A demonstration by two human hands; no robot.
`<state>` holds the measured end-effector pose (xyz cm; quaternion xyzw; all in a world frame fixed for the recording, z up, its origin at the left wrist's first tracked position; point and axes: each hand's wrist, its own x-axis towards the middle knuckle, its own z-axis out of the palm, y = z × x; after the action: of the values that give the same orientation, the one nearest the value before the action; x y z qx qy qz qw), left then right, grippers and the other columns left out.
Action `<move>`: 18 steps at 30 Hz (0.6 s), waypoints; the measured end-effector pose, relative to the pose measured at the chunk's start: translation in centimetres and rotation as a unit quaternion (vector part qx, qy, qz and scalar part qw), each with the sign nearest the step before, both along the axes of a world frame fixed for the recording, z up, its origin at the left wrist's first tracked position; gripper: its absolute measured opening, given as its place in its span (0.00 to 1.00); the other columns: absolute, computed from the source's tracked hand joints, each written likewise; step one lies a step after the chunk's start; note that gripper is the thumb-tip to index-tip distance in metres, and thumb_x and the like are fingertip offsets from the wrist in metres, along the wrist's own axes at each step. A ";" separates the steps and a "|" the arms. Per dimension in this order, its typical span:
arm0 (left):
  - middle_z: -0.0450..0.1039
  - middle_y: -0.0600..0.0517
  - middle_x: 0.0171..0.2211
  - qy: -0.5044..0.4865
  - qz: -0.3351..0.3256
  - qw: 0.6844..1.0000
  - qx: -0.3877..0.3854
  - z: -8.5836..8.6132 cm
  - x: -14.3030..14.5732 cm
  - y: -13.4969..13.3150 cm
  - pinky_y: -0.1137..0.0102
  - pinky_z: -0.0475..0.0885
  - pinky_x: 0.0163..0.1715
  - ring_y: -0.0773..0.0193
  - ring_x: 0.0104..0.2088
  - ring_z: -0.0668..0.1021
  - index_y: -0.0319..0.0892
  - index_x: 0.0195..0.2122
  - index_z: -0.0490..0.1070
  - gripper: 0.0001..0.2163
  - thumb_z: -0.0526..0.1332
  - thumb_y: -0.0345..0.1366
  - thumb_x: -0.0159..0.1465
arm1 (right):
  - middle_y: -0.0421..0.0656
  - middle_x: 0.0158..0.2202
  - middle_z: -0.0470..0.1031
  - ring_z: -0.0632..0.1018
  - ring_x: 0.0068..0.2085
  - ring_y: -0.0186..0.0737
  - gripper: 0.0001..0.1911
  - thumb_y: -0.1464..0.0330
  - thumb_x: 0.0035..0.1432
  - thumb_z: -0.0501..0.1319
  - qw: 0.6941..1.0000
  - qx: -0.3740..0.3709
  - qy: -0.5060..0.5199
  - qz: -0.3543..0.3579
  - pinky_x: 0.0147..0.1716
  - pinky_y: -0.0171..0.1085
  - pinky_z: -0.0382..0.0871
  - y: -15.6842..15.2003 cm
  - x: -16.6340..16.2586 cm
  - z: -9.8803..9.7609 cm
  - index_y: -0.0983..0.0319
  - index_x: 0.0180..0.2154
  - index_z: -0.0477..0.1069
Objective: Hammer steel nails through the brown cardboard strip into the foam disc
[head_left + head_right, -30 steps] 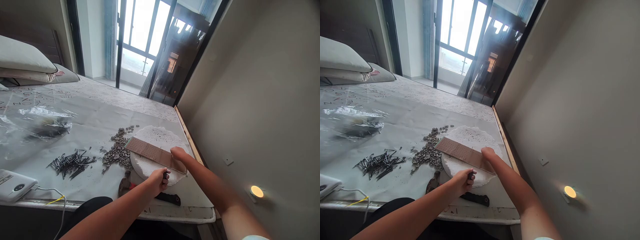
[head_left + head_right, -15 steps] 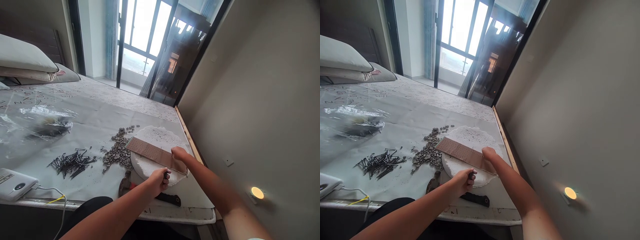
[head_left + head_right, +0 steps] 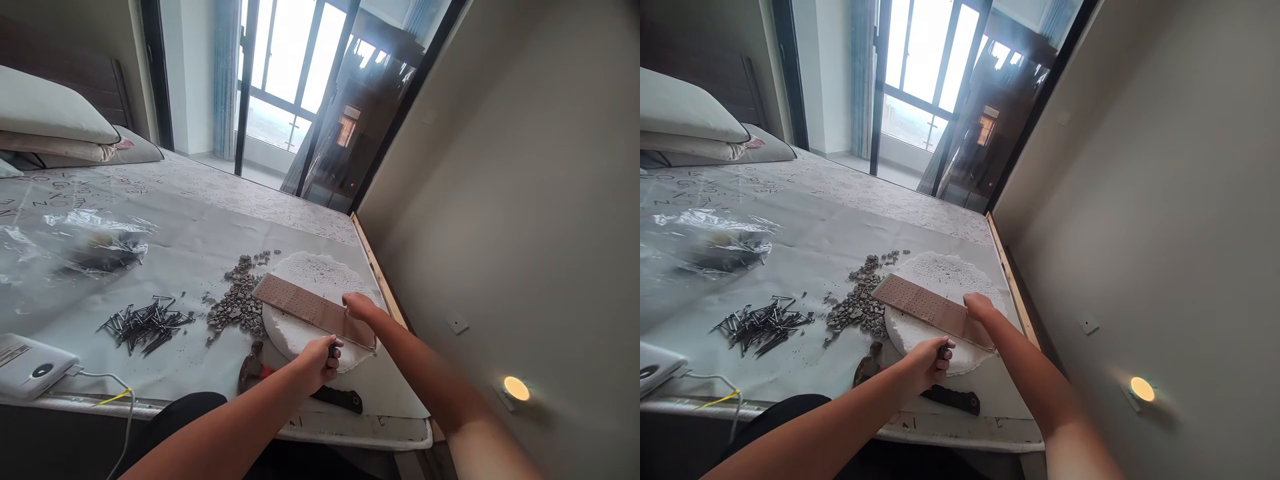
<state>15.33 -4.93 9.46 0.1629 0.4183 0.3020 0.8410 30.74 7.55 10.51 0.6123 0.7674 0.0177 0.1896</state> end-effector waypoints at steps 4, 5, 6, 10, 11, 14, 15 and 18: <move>0.54 0.60 0.17 -0.002 -0.002 1.000 0.002 0.0 0.0 0.1 0.77 0.44 0.16 0.77 0.13 0.54 0.40 0.30 0.61 0.06 0.51 0.36 0.60 | 0.53 0.39 0.76 0.75 0.39 0.45 0.14 0.65 0.50 0.60 1.000 -0.004 0.001 -0.008 0.31 0.34 0.62 0.1 0.1 -0.1 0.66 0.37 0.73; 0.54 0.60 0.17 0.000 -0.003 1.000 0.002 0.0 0.0 0.1 0.77 0.43 0.16 0.77 0.13 0.53 0.40 0.30 0.61 0.06 0.51 0.36 0.60 | 0.53 0.39 0.76 0.75 0.39 0.45 0.13 0.65 0.50 0.60 1.000 -0.004 0.002 -0.009 0.32 0.34 0.62 0.1 0.2 -0.1 0.65 0.37 0.73; 0.54 0.60 0.17 0.000 -0.004 1.000 0.003 0.0 0.0 0.1 0.77 0.43 0.16 0.77 0.13 0.53 0.40 0.30 0.61 0.06 0.50 0.36 0.60 | 0.53 0.39 0.76 0.75 0.39 0.45 0.13 0.65 0.50 0.60 1.000 -0.003 0.003 -0.010 0.32 0.34 0.62 0.2 0.2 -0.1 0.65 0.38 0.73; 0.54 0.60 0.17 -0.004 -0.005 1.000 0.005 0.0 0.0 0.1 0.77 0.44 0.16 0.77 0.13 0.54 0.40 0.30 0.60 0.07 0.48 0.36 0.61 | 0.54 0.38 0.76 0.75 0.39 0.45 0.12 0.66 0.50 0.59 1.000 0.002 0.007 -0.018 0.32 0.34 0.62 0.2 0.2 0.1 0.66 0.36 0.73; 0.54 0.60 0.17 -0.003 -0.004 1.000 0.005 0.0 0.0 0.1 0.77 0.44 0.16 0.78 0.13 0.54 0.40 0.30 0.60 0.07 0.49 0.36 0.61 | 0.54 0.38 0.76 0.75 0.38 0.45 0.11 0.67 0.50 0.59 1.000 0.003 0.009 -0.017 0.32 0.34 0.62 0.2 0.2 0.1 0.66 0.36 0.74; 0.54 0.60 0.17 -0.002 -0.004 1.000 0.005 -0.3 0.1 0.2 0.77 0.44 0.15 0.78 0.13 0.53 0.40 0.30 0.61 0.06 0.50 0.37 0.61 | 0.52 0.39 0.76 0.75 0.38 0.44 0.12 0.67 0.50 0.59 1.000 0.010 0.022 -0.015 0.31 0.34 0.62 0.0 0.2 0.1 0.65 0.37 0.73; 0.54 0.60 0.17 -0.003 -0.004 1.000 0.005 -0.4 0.1 0.3 0.77 0.44 0.15 0.78 0.13 0.53 0.40 0.30 0.61 0.06 0.50 0.37 0.61 | 0.53 0.38 0.76 0.75 0.38 0.44 0.12 0.67 0.50 0.59 0.999 0.012 0.026 -0.018 0.31 0.34 0.62 -0.1 0.1 0.1 0.66 0.36 0.73; 0.54 0.60 0.17 -0.009 -0.003 1.000 0.007 -0.7 0.1 0.3 0.77 0.45 0.15 0.78 0.13 0.54 0.40 0.30 0.61 0.06 0.50 0.37 0.60 | 0.56 0.36 0.75 0.75 0.36 0.45 0.10 0.69 0.51 0.58 0.999 0.018 0.039 -0.030 0.29 0.35 0.61 -0.2 0.1 0.2 0.69 0.33 0.73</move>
<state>15.47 -4.60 8.80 0.1673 0.4083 0.3042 0.8442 30.83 7.39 10.68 0.6390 0.7548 0.0020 0.1484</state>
